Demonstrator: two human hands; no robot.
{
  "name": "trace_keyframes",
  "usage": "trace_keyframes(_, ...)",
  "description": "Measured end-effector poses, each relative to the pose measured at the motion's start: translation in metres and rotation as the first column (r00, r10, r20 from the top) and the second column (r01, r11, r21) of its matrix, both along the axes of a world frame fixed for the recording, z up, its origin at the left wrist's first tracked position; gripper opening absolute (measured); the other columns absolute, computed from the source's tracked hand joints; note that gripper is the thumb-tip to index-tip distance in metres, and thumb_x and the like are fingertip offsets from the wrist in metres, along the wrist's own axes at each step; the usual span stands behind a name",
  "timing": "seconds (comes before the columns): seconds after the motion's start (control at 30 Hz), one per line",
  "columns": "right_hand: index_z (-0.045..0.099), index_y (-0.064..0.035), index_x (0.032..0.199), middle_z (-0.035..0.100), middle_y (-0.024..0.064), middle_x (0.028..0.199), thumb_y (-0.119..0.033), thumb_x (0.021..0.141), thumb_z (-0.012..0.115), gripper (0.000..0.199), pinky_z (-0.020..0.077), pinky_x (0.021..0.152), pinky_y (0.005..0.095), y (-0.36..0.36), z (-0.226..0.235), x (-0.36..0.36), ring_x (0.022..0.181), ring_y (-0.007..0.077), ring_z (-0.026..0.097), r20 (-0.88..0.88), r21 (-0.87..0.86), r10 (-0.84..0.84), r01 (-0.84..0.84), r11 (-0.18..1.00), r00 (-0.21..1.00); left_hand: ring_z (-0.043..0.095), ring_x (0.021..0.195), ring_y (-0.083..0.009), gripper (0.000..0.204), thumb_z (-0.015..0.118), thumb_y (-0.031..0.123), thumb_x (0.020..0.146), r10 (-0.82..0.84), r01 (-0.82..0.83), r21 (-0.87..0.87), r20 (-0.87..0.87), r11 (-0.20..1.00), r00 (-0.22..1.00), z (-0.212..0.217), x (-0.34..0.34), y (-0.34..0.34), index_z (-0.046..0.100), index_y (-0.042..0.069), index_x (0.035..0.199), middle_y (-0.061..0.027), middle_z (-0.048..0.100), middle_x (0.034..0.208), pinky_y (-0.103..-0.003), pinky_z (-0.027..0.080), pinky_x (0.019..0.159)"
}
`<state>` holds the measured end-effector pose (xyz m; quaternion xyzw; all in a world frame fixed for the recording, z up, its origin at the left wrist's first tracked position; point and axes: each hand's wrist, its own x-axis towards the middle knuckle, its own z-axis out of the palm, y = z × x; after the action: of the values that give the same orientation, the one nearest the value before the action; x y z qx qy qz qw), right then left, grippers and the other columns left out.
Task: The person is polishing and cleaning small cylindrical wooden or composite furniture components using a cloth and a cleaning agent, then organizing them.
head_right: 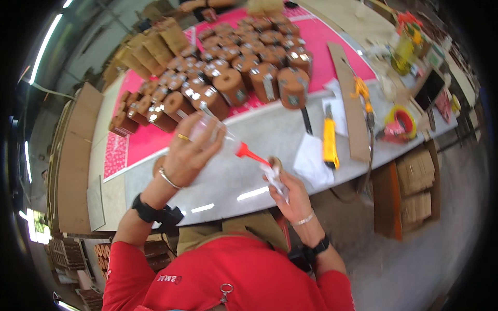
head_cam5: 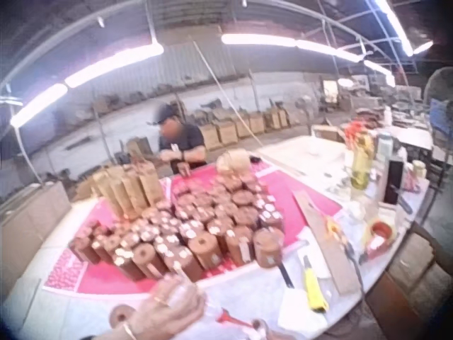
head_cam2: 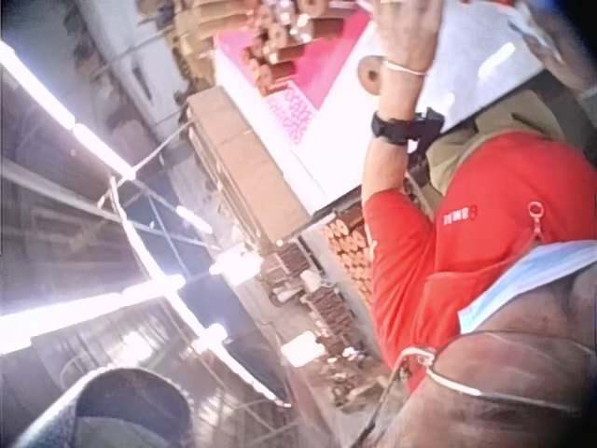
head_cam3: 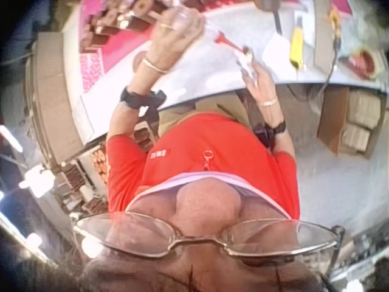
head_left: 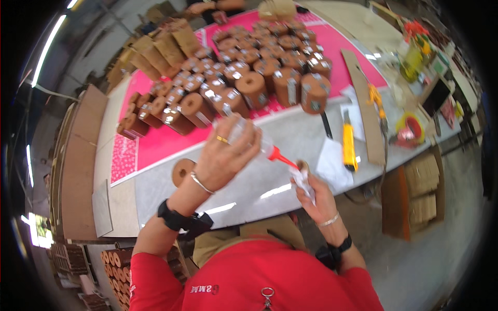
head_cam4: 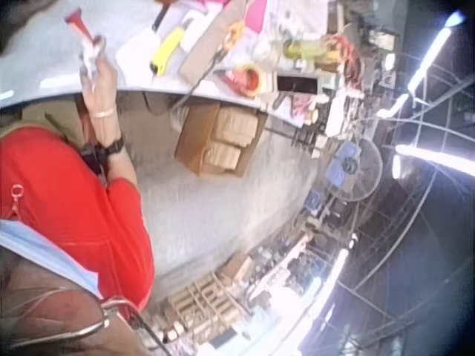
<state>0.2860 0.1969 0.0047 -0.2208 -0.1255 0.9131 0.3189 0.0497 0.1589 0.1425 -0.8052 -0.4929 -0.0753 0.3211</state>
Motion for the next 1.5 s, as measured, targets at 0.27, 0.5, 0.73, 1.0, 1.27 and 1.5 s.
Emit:
trace_keyframes(0.27, 0.043, -0.0090, 0.136, 0.059, 0.0158, 0.101, -0.017, 0.095, 0.049, 0.042, 0.0391, 0.050, 0.0179, 0.008, 0.001, 0.000, 0.064, 0.0108, 0.051, -0.049, 0.012, 0.004, -0.003, 1.000, 0.999, 0.049, 0.113, -0.0327, 0.039, 0.064, 0.006, 0.072, 0.013, -0.014, 0.018, 0.072, 1.000, 0.997, -0.001, 0.000, 0.000, 0.061, 0.006, 0.110, -0.0079, 0.054, 0.117, -0.044, 0.049, 0.090)
trace_keyframes(0.5, 0.046, -0.0054, 0.131, 0.060, 0.0165, 0.099, -0.016, 0.095, 0.049, 0.038, 0.0373, 0.048, 0.0191, 0.019, 0.014, 0.021, 0.062, 0.0108, 0.049, -0.174, 0.077, -0.089, 0.104, 0.992, 0.981, 0.050, 0.110, -0.0335, 0.066, 0.078, 0.014, 0.059, 0.070, -0.004, -0.139, 0.470, 0.990, 0.880, -0.067, -0.004, 0.015, 0.054, 0.008, 0.121, -0.0107, 0.055, 0.117, -0.040, 0.047, 0.090)
trace_keyframes(0.73, 0.047, -0.0056, 0.129, 0.060, 0.0175, 0.100, -0.018, 0.097, 0.046, 0.034, 0.0390, 0.045, 0.0203, 0.021, 0.012, 0.036, 0.063, 0.0135, 0.049, 0.008, 0.070, -0.282, 0.281, 0.957, 0.959, 0.053, 0.111, -0.0360, 0.070, 0.077, 0.034, 0.072, 0.287, 0.134, -0.345, 0.900, 0.929, 0.328, -0.130, 0.024, 0.041, 0.046, 0.006, 0.127, -0.0162, 0.052, 0.122, -0.041, 0.045, 0.093)
trace_keyframes(1.0, 0.049, -0.0055, 0.127, 0.061, 0.0165, 0.098, -0.024, 0.096, 0.049, 0.035, 0.0383, 0.046, 0.0217, 0.001, 0.017, 0.006, 0.061, 0.0140, 0.048, 0.010, 0.234, -0.088, 0.083, 0.969, 0.996, 0.051, 0.116, -0.0385, 0.075, 0.073, 0.037, 0.076, 0.319, 0.176, -0.371, 0.910, 0.912, 0.264, -0.142, 0.016, 0.028, 0.039, 0.000, 0.132, -0.0221, 0.050, 0.126, -0.042, 0.041, 0.099)
trace_keyframes(1.27, 0.050, -0.0030, 0.126, 0.061, 0.0157, 0.096, -0.030, 0.092, 0.060, 0.045, 0.0385, 0.048, 0.0218, -0.015, 0.034, -0.034, 0.062, 0.0135, 0.049, 0.014, 0.314, 0.061, -0.062, 0.947, 0.998, 0.059, 0.100, -0.0312, 0.056, 0.076, 0.032, 0.075, 0.547, 0.098, -0.561, 0.826, 0.822, 0.132, -0.131, -0.030, -0.148, 0.053, 0.002, 0.115, -0.0168, 0.058, 0.108, -0.038, 0.048, 0.087)
trace_keyframes(1.5, 0.059, 0.0012, 0.116, 0.062, 0.0111, 0.095, -0.017, 0.090, 0.062, 0.032, 0.0401, 0.053, 0.0211, -0.027, 0.069, -0.081, 0.068, 0.0123, 0.054, 0.482, 0.545, 0.074, -0.365, 0.754, 0.873, 0.052, 0.113, -0.0280, 0.095, 0.086, 0.033, 0.063, 0.382, -0.273, -0.362, 0.924, 0.892, 0.022, -0.137, -0.084, -0.206, 0.033, 0.000, 0.135, -0.0176, 0.048, 0.124, -0.035, 0.043, 0.095)
